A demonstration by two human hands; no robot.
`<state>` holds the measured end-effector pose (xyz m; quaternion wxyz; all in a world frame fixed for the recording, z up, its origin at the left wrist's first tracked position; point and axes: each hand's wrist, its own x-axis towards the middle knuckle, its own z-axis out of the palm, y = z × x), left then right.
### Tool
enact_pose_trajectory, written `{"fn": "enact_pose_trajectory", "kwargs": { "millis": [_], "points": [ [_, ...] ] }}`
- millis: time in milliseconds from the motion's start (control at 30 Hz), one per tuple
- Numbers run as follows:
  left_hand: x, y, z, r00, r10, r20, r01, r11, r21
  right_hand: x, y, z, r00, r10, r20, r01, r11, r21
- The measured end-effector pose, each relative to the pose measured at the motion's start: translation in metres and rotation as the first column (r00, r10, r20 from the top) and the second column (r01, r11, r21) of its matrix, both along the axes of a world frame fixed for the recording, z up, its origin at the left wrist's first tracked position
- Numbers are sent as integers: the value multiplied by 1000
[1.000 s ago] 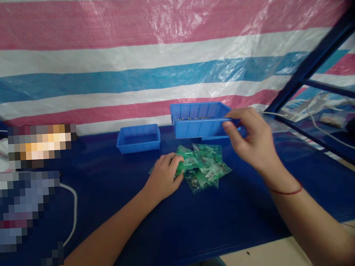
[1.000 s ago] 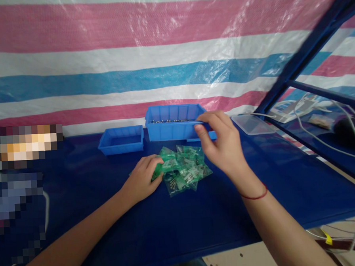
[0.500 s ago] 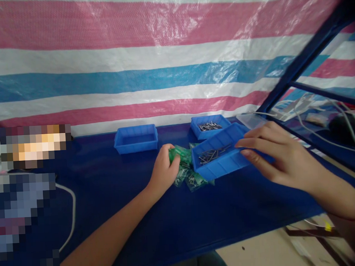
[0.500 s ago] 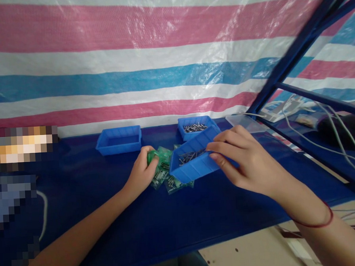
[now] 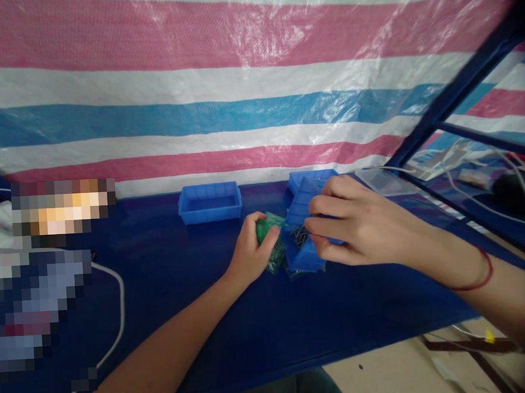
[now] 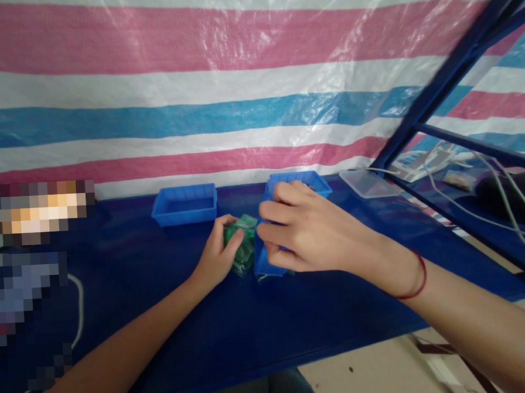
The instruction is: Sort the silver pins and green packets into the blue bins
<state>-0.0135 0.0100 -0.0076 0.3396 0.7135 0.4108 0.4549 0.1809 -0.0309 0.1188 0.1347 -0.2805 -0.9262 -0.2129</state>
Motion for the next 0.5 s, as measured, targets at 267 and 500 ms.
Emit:
{"fn": "enact_pose_trajectory", "kwargs": {
  "millis": [267,500],
  "points": [
    [0,1,-1,994,-101,-42,105,988,114,-25,14,8,978,112,176,-122,992,45],
    [-1,-3,-7,972,-63,-227,115,968,225,-29,16,10,965,146,216,-153,988,13]
  ]
}}
